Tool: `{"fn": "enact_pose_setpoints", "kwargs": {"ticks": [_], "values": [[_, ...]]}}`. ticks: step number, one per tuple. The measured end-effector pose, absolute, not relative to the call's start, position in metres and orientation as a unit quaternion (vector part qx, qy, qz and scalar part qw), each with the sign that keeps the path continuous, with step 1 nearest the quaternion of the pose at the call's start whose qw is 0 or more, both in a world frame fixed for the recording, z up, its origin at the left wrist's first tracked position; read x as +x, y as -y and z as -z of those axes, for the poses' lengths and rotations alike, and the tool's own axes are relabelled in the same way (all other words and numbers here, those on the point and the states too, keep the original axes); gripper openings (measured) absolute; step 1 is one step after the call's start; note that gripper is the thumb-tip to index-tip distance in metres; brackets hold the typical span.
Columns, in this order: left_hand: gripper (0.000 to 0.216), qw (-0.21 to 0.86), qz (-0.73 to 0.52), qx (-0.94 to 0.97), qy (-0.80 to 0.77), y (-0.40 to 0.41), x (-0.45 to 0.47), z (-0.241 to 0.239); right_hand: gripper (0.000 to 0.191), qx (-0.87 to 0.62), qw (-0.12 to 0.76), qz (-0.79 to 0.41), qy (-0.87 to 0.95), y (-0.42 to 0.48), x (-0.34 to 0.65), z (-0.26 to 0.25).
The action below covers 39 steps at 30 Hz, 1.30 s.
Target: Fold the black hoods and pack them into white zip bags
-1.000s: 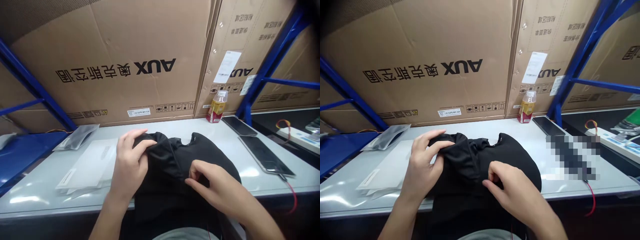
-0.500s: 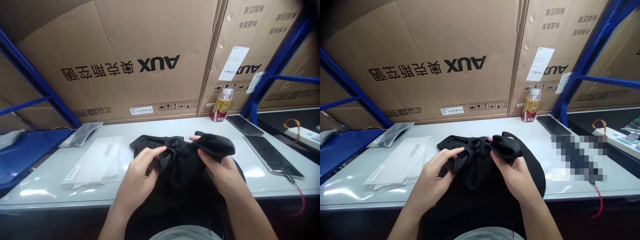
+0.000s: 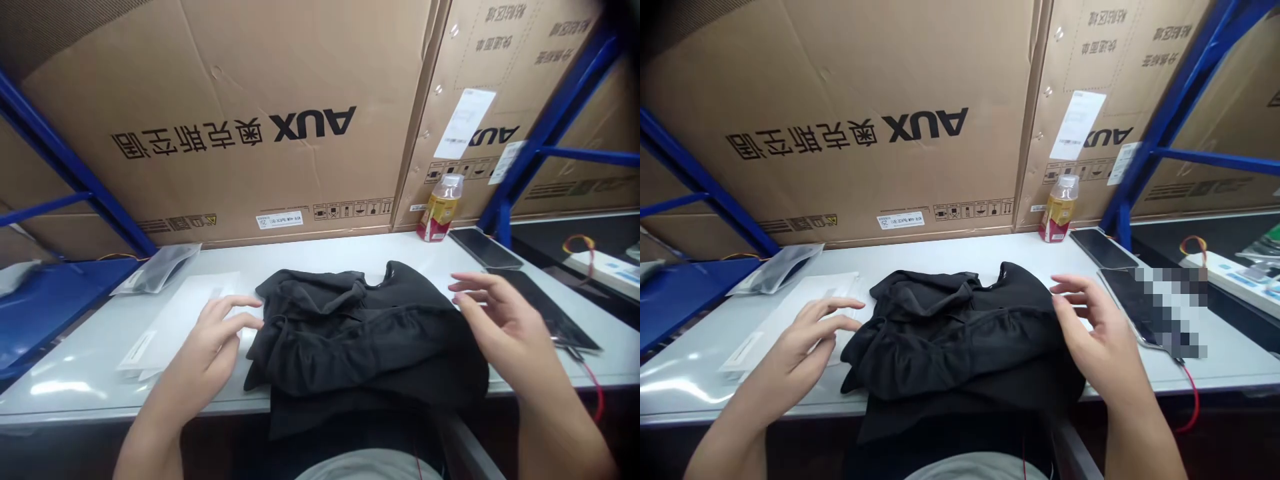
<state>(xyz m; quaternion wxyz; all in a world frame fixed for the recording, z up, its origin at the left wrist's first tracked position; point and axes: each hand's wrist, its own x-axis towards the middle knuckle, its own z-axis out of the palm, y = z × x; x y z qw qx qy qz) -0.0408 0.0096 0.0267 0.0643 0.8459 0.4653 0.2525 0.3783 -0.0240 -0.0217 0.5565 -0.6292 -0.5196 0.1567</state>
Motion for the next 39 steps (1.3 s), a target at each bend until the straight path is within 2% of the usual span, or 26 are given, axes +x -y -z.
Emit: {"fn": "enact_pose_setpoints", "kwargs": {"ticks": [4,7,9,11,13,14,17,20,22,25,28,30,31,33,36,39], "values": [[0.029,0.049,-0.280,0.831,-0.478,-0.022,-0.012,-0.038,0.036,-0.550,0.334,-0.092,0.760,0.031,0.358,0.008],[0.038,0.049,-0.169,0.887,-0.426,-0.041,0.009,-0.046,0.040,-0.548,0.274,-0.093,0.785,0.037,0.354,0.008],[0.024,0.042,-0.099,0.914,-0.392,-0.061,0.020,-0.049,0.048,-0.564,0.256,-0.111,0.777,0.040,0.355,0.011],[0.017,0.035,-0.070,0.923,-0.378,-0.082,0.028,-0.051,0.057,-0.578,0.249,-0.102,0.770,0.038,0.356,0.012],[0.021,0.021,-0.077,0.918,-0.390,-0.100,0.036,-0.051,0.060,-0.591,0.257,-0.069,0.761,0.033,0.356,0.012],[0.021,0.008,-0.087,0.911,-0.403,-0.106,0.040,-0.051,0.051,-0.594,0.263,-0.056,0.759,0.030,0.356,0.011],[0.018,-0.045,-0.139,0.877,-0.457,-0.109,0.050,-0.050,0.009,-0.572,0.269,-0.069,0.772,0.029,0.360,0.008],[0.036,-0.080,-0.178,0.862,-0.468,-0.087,0.053,-0.047,0.011,-0.540,0.265,-0.120,0.789,0.047,0.372,0.004],[0.041,-0.053,-0.169,0.890,-0.421,-0.065,0.048,-0.046,0.013,-0.520,0.260,-0.172,0.795,0.062,0.383,0.004],[0.043,0.042,-0.105,0.934,-0.338,-0.031,0.034,-0.044,0.016,-0.527,0.291,-0.223,0.767,0.072,0.398,0.006],[0.035,0.071,-0.051,0.935,-0.343,-0.006,0.022,-0.040,0.034,-0.595,0.327,-0.160,0.717,0.061,0.407,0.014],[0.022,0.059,-0.033,0.928,-0.366,0.006,0.017,-0.037,0.049,-0.618,0.309,-0.114,0.714,0.048,0.407,0.019],[0.018,0.066,-0.023,0.927,-0.369,0.011,0.016,-0.036,0.048,-0.619,0.292,-0.109,0.721,0.041,0.407,0.020],[0.005,0.126,-0.003,0.924,-0.361,0.017,0.012,-0.036,0.033,-0.610,0.261,-0.129,0.737,0.030,0.404,0.020],[0.024,0.263,-0.013,0.911,-0.317,0.008,0.009,-0.041,0.037,-0.613,0.258,-0.152,0.731,0.020,0.401,0.014],[0.029,0.274,-0.084,0.901,-0.325,-0.021,0.014,-0.047,0.041,-0.681,0.272,-0.089,0.674,0.013,0.398,0.006]]}}
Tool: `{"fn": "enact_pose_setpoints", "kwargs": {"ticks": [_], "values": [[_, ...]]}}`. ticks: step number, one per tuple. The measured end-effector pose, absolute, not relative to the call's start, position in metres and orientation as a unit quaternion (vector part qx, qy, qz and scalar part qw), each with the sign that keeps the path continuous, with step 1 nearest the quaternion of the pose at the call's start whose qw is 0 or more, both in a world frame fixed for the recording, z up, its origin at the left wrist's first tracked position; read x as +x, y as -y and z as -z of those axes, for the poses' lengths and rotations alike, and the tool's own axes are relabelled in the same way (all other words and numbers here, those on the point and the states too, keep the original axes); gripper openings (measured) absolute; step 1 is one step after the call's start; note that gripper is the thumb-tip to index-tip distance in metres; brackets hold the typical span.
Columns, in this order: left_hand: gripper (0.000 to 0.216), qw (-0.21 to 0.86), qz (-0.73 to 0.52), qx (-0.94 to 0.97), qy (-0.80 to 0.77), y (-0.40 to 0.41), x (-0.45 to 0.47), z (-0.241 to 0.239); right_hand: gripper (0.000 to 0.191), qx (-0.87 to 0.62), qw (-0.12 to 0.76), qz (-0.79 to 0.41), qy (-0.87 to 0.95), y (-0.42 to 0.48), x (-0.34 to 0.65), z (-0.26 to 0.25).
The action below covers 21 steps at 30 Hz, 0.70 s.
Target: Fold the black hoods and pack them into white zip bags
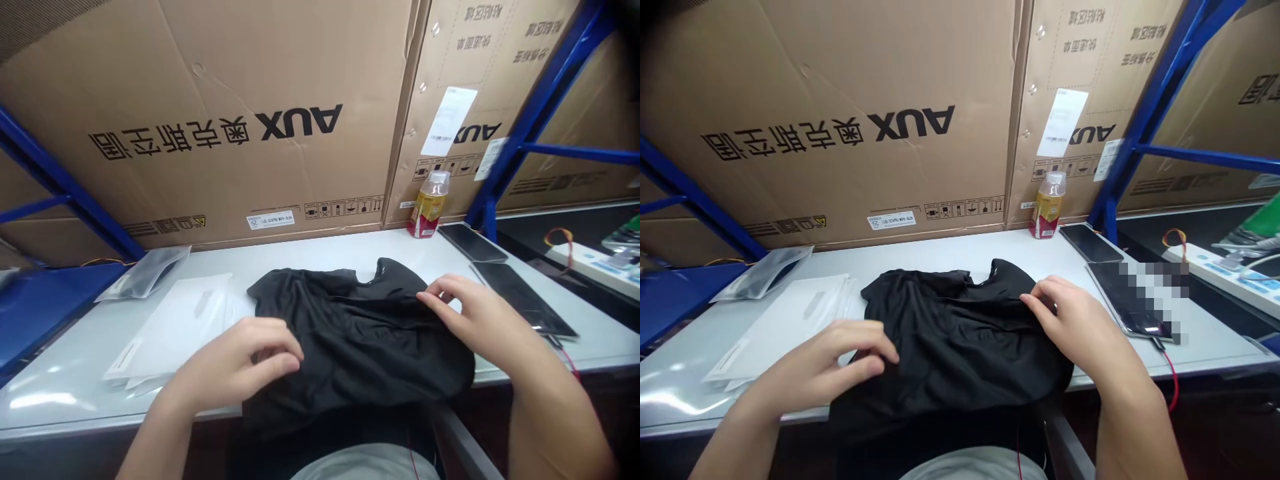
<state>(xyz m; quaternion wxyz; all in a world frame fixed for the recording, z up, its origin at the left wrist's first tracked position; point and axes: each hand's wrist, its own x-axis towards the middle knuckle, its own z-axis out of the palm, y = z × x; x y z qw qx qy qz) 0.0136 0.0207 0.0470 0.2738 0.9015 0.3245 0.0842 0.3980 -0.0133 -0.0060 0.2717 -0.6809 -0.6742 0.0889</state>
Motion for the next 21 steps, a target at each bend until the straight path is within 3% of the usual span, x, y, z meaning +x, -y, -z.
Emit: {"fn": "enact_pose_setpoints", "kwargs": {"ticks": [2,6,12,15,18,21], "values": [[0.033,0.202,-0.103,0.903,-0.364,-0.044,0.024,-0.047,0.040,-0.692,0.276,-0.061,0.664,0.009,0.395,0.003],[0.047,0.068,-0.020,0.903,-0.425,-0.085,0.051,-0.034,0.044,-0.622,0.259,-0.105,0.731,-0.006,0.385,0.004],[0.069,0.016,0.008,0.874,-0.486,-0.101,0.071,-0.013,0.017,-0.683,0.259,-0.065,0.680,-0.031,0.386,0.018],[0.071,0.004,-0.017,0.883,-0.468,-0.086,0.070,-0.014,0.028,-0.702,0.315,0.027,0.639,-0.022,0.382,0.015],[0.077,0.045,-0.028,0.909,-0.413,-0.073,0.067,-0.012,0.028,-0.616,0.347,0.055,0.705,-0.003,0.357,0.001],[0.093,0.121,0.008,0.908,-0.401,-0.072,0.063,-0.004,0.038,-0.489,0.258,-0.026,0.833,0.001,0.321,-0.011]]}}
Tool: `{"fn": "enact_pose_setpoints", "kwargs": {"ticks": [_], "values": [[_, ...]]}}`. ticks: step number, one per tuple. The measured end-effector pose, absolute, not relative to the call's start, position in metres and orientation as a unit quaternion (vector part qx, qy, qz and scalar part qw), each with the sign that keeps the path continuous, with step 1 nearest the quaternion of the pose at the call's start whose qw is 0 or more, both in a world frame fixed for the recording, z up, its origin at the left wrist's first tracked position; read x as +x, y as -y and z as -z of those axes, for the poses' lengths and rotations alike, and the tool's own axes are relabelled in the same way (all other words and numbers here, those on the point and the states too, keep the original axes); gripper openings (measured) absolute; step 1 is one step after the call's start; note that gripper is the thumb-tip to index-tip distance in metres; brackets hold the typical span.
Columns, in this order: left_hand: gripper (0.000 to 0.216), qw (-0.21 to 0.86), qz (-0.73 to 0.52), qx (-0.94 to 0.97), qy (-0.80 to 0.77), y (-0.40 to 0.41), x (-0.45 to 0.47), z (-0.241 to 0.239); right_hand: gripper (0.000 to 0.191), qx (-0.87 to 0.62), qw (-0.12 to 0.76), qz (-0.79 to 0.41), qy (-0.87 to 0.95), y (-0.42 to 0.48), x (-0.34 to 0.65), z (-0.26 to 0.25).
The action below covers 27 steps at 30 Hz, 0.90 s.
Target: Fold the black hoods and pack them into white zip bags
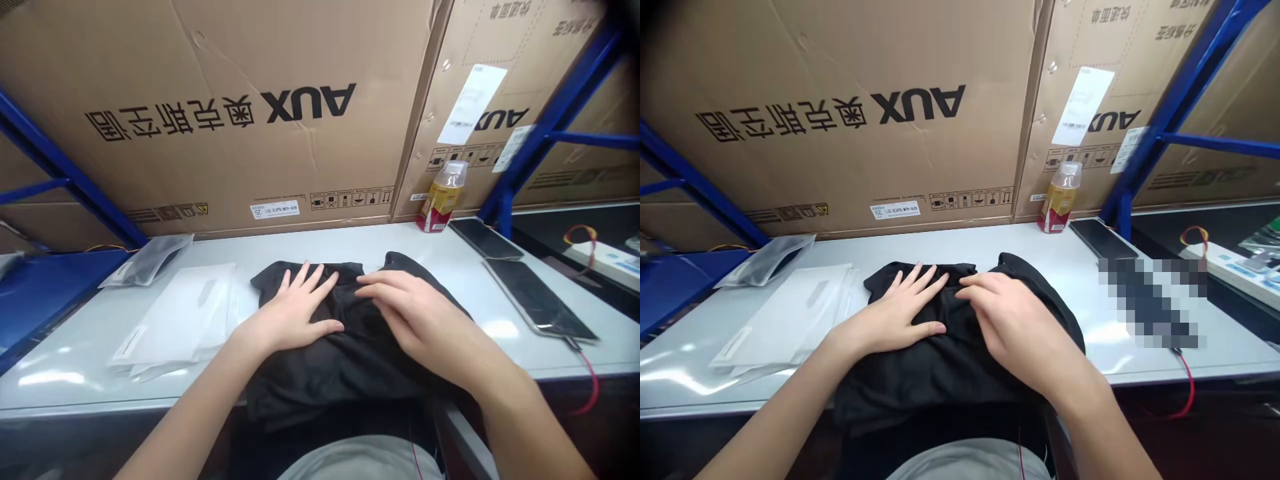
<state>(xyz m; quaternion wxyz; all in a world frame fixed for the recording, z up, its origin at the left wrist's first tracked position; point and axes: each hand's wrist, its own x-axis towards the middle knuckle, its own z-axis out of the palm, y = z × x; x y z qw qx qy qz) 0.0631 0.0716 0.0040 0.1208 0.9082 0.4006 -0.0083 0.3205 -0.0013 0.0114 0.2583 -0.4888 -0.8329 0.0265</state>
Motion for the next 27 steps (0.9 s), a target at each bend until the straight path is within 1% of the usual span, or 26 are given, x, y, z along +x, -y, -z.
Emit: {"fn": "enact_pose_setpoints", "kwargs": {"ticks": [2,4,6,8,11,13,16,19,23,27], "values": [[0.110,0.149,0.030,0.898,-0.412,-0.075,0.060,0.002,0.044,-0.460,0.182,-0.053,0.867,-0.009,0.303,-0.013],[0.122,0.154,0.027,0.894,-0.419,-0.079,0.056,0.006,0.050,-0.483,0.114,-0.058,0.866,-0.027,0.297,-0.007],[0.125,0.147,0.019,0.892,-0.428,-0.083,0.053,0.008,0.057,-0.519,0.073,-0.052,0.850,-0.045,0.300,0.001],[0.120,0.143,0.021,0.888,-0.437,-0.085,0.049,0.008,0.059,-0.541,0.059,-0.045,0.838,-0.053,0.307,0.009],[0.109,0.131,0.020,0.890,-0.435,-0.077,0.046,0.001,0.060,-0.548,0.058,-0.029,0.834,-0.041,0.313,0.013],[0.096,0.118,0.000,0.899,-0.421,-0.062,0.044,-0.006,0.060,-0.539,0.083,-0.019,0.838,-0.021,0.314,0.012],[0.082,0.117,-0.027,0.907,-0.403,-0.031,0.043,-0.007,0.059,-0.510,0.119,-0.051,0.850,0.009,0.317,0.016],[0.085,0.120,-0.048,0.904,-0.408,-0.009,0.041,0.007,0.062,-0.512,0.124,-0.085,0.846,0.024,0.326,0.028],[0.096,0.112,-0.073,0.891,-0.434,-0.004,0.036,0.031,0.068,-0.550,0.127,-0.069,0.823,0.024,0.345,0.042],[0.096,0.122,-0.076,0.889,-0.435,-0.014,0.032,0.033,0.069,-0.581,0.128,-0.061,0.802,0.022,0.354,0.045]]}}
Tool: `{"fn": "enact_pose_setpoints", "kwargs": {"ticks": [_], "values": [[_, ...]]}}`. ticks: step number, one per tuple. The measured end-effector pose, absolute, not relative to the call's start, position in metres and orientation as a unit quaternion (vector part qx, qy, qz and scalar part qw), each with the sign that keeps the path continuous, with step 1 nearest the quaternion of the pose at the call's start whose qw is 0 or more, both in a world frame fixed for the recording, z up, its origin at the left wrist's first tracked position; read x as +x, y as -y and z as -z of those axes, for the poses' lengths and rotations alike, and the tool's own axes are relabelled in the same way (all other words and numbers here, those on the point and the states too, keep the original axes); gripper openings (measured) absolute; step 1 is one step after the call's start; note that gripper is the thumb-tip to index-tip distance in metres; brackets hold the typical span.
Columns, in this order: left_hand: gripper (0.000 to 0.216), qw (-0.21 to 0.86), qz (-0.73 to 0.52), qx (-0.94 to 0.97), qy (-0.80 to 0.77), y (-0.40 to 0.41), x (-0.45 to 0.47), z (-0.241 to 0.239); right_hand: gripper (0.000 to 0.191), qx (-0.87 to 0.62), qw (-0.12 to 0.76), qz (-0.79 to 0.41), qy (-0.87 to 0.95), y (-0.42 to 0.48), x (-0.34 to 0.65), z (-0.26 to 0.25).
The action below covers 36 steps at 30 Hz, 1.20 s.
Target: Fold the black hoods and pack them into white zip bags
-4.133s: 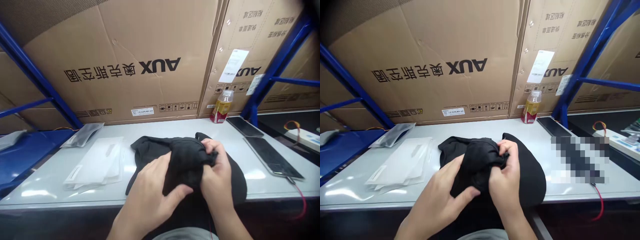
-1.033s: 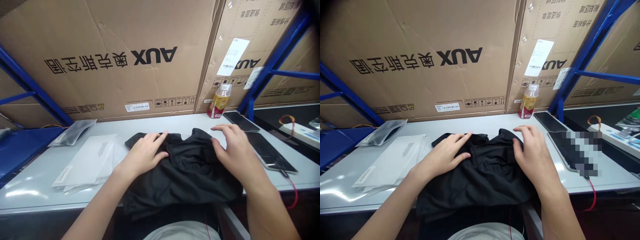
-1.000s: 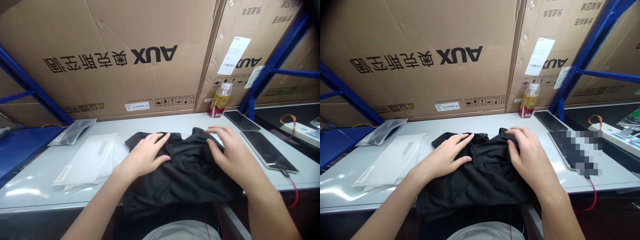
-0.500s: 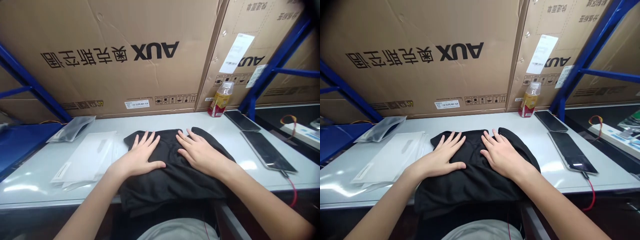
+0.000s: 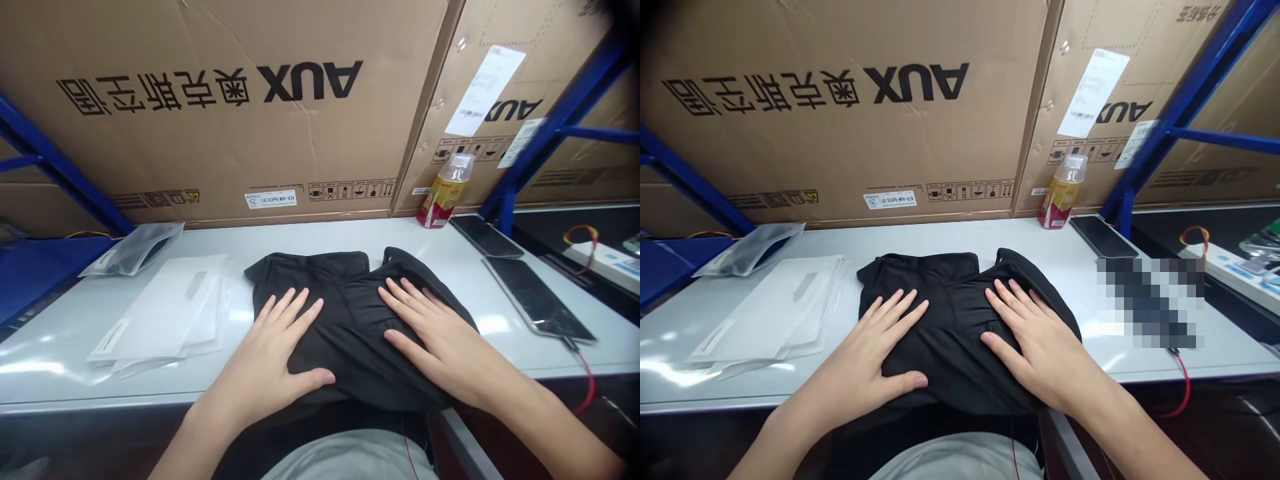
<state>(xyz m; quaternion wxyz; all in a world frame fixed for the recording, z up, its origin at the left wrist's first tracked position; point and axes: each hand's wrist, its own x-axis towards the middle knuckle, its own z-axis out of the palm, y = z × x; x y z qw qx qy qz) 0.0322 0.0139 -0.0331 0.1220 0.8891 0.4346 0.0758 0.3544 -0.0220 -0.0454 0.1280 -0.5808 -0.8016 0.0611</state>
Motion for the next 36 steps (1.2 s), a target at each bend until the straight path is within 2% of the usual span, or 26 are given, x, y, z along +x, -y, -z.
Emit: {"fn": "enact_pose_setpoints", "kwargs": {"ticks": [8,20,22,24,27,30,33,36], "values": [[0.097,0.148,-0.060,0.894,-0.420,-0.032,0.032,0.025,0.068,-0.604,0.126,-0.057,0.785,0.017,0.348,0.048],[0.083,0.134,-0.083,0.896,-0.414,-0.029,0.029,0.027,0.069,-0.609,0.172,-0.058,0.772,0.021,0.346,0.053],[0.083,0.136,-0.083,0.895,-0.416,-0.030,0.030,0.027,0.063,-0.592,0.200,-0.074,0.777,0.020,0.350,0.050],[0.083,0.142,-0.082,0.893,-0.419,-0.029,0.030,0.026,0.050,-0.590,0.267,-0.075,0.758,0.016,0.359,0.044],[0.083,0.146,-0.082,0.892,-0.420,-0.028,0.030,0.026,0.045,-0.657,0.322,-0.003,0.682,0.001,0.378,0.037],[0.083,0.147,-0.087,0.893,-0.416,-0.028,0.029,0.025,0.052,-0.704,0.259,0.021,0.661,-0.024,0.392,0.034],[0.083,0.147,-0.092,0.892,-0.416,-0.028,0.028,0.026,0.040,-0.699,0.227,-0.041,0.677,-0.047,0.397,0.028],[0.082,0.148,-0.096,0.892,-0.417,-0.027,0.028,0.026,0.026,-0.695,0.233,-0.074,0.676,-0.054,0.395,0.016]]}}
